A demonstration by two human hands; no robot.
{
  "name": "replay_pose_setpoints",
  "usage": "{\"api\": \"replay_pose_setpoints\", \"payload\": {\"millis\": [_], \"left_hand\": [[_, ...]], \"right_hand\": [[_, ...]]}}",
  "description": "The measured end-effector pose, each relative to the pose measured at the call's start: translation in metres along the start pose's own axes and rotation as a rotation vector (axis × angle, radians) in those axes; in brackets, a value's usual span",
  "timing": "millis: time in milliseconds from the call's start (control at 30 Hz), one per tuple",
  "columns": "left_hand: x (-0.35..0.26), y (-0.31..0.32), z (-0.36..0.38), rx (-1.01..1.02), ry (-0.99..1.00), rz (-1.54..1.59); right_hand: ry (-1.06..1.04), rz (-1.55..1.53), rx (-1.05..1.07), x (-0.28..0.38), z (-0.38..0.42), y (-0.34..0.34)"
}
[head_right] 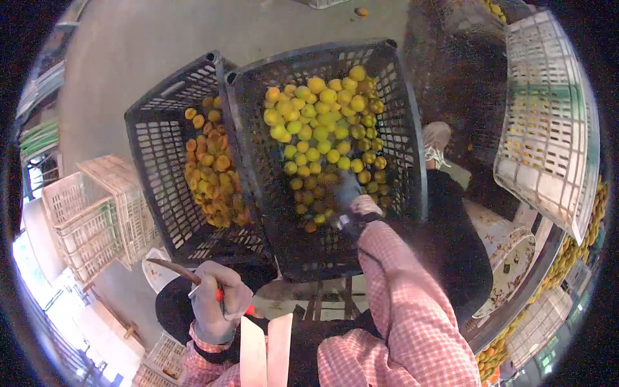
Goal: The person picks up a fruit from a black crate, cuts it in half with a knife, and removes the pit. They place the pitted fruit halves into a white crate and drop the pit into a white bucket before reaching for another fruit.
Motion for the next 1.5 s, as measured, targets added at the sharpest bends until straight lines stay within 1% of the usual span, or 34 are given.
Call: {"api": "replay_pose_setpoints", "payload": {"millis": [33, 67, 100, 133, 167, 200, 267, 300, 333, 367, 400, 433, 500, 533, 567, 600, 633, 667, 700, 767, 833, 867, 933, 967, 1033, 1100, 1167, 1233, 1267, 1300, 1333, 1400, 1433, 1500], "left_hand": [[0.000, 0.000, -0.001, -0.008, -0.010, 0.035], [0.000, 0.000, -0.003, -0.013, -0.013, 0.069], [0.000, -0.001, -0.005, -0.018, -0.013, 0.073], [0.000, 0.000, -0.008, -0.002, -0.007, 0.070], [0.000, 0.000, -0.009, 0.019, -0.004, 0.068], [-0.001, 0.001, -0.010, 0.023, -0.005, 0.070], [-0.005, 0.002, -0.009, -0.035, -0.033, -0.172], [-0.006, 0.003, -0.010, -0.038, -0.033, -0.169], [-0.005, 0.004, -0.009, -0.048, -0.104, -0.122], [-0.003, 0.005, -0.009, -0.057, -0.179, -0.076], [-0.002, 0.005, -0.009, -0.057, -0.189, -0.074], [-0.001, 0.006, -0.011, -0.051, -0.175, -0.070], [-0.003, 0.006, -0.012, -0.046, -0.157, -0.065], [-0.004, 0.006, -0.012, -0.053, -0.147, -0.063], [-0.006, 0.005, -0.012, -0.060, -0.137, -0.063], [-0.007, 0.005, -0.014, -0.061, -0.137, -0.065], [-0.009, 0.005, -0.015, -0.090, -0.133, -0.133], [-0.009, 0.005, -0.015, -0.119, -0.135, -0.198], [-0.008, 0.004, -0.014, -0.120, -0.141, -0.195], [-0.003, 0.001, -0.015, -0.125, -0.169, -0.187], [-0.005, 0.003, -0.015, -0.113, -0.201, -0.201], [-0.005, 0.004, -0.012, -0.111, -0.235, -0.221], [0.000, -0.002, -0.009, -0.081, -0.209, -0.155], [0.001, -0.003, -0.009, -0.043, -0.165, -0.089], [-0.003, 0.003, -0.008, -0.112, -0.198, -0.137], [-0.003, 0.003, -0.008, -0.176, -0.232, -0.185], [-0.002, 0.000, -0.006, -0.158, -0.224, -0.180], [-0.004, 0.000, -0.006, -0.159, -0.211, -0.202], [-0.004, 0.000, -0.006, -0.153, -0.192, -0.223], [-0.002, -0.004, -0.003, -0.152, -0.201, -0.220], [0.001, -0.009, -0.001, -0.112, -0.223, -0.177], [0.003, -0.010, -0.001, -0.068, -0.243, -0.131], [0.002, -0.007, -0.002, -0.090, -0.219, -0.163], [0.001, -0.003, -0.002, -0.115, -0.193, -0.193]], "right_hand": [[0.018, -0.397, 0.177, -0.073, -0.024, 0.010], [0.023, -0.392, 0.184, -0.049, -0.015, 0.009], [0.202, -0.479, 0.197, 0.001, 0.007, 0.008], [0.381, -0.563, 0.204, 0.029, 0.021, 0.007], [-0.128, 0.259, 0.307, -0.011, 0.006, 0.007], [-0.127, 0.261, 0.303, -0.004, 0.007, 0.004], [-0.112, 0.731, 0.424, 0.005, 0.008, 0.004], [-0.018, 0.564, 0.329, 0.010, 0.002, 0.002], [-0.013, 0.564, 0.334, 0.014, -0.004, 0.002], [-0.234, 0.791, 0.293, 0.038, -0.007, 0.005], [-0.458, 1.013, 0.245, 0.053, -0.007, 0.012], [-0.455, 1.014, 0.246, 0.050, -0.007, 0.025], [-0.759, 1.114, 0.335, 0.022, 0.002, 0.060], [-0.581, 1.146, 0.399, -0.021, 0.002, 0.075], [-0.538, 1.232, 0.526, -0.035, 0.015, 0.071], [-0.624, 1.109, 0.394, 0.004, 0.032, 0.051], [-0.718, 1.112, 0.432, -0.021, 0.017, 0.039], [-0.880, 1.192, 0.469, 0.033, 0.032, 0.012], [-0.834, 1.409, 0.605, 0.027, 0.022, -0.005], [-0.745, 1.436, 0.661, 0.063, 0.014, -0.045], [-0.705, 1.433, 0.099, 0.047, 0.000, -0.063], [-0.703, 1.431, 0.112, 0.049, -0.004, -0.059], [-0.882, 1.289, 0.025, 0.060, -0.010, -0.034], [-0.756, 1.111, 0.168, 0.060, -0.006, -0.016], [-0.645, 1.115, 0.701, 0.062, 0.010, 0.029], [-0.472, 1.029, 0.913, -0.007, 0.030, 0.063], [-0.715, 1.154, 0.971, -0.047, 0.042, 0.058], [-0.656, 1.151, 1.013, -0.030, 0.044, 0.029], [-0.343, 0.942, 0.907, 0.012, 0.049, 0.013], [-0.894, 1.040, 0.696, -0.001, 0.050, -0.003], [-0.888, 1.044, 0.698, -0.021, 0.051, -0.018], [-0.982, 1.424, 0.825, -0.001, 0.051, -0.033], [-0.781, 1.260, 0.818, -0.003, 0.049, -0.037], [-1.011, 1.346, 0.730, -0.025, 0.045, -0.027]]}}
Point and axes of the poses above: each hand's wrist, its own z-axis away from the middle knuckle, its own y-axis out of the palm, x = y × z, the point moved 2 cm from there along -z, towards the middle knuckle, and after that the axes turned 8 degrees about -y, right-handed, at the moved point
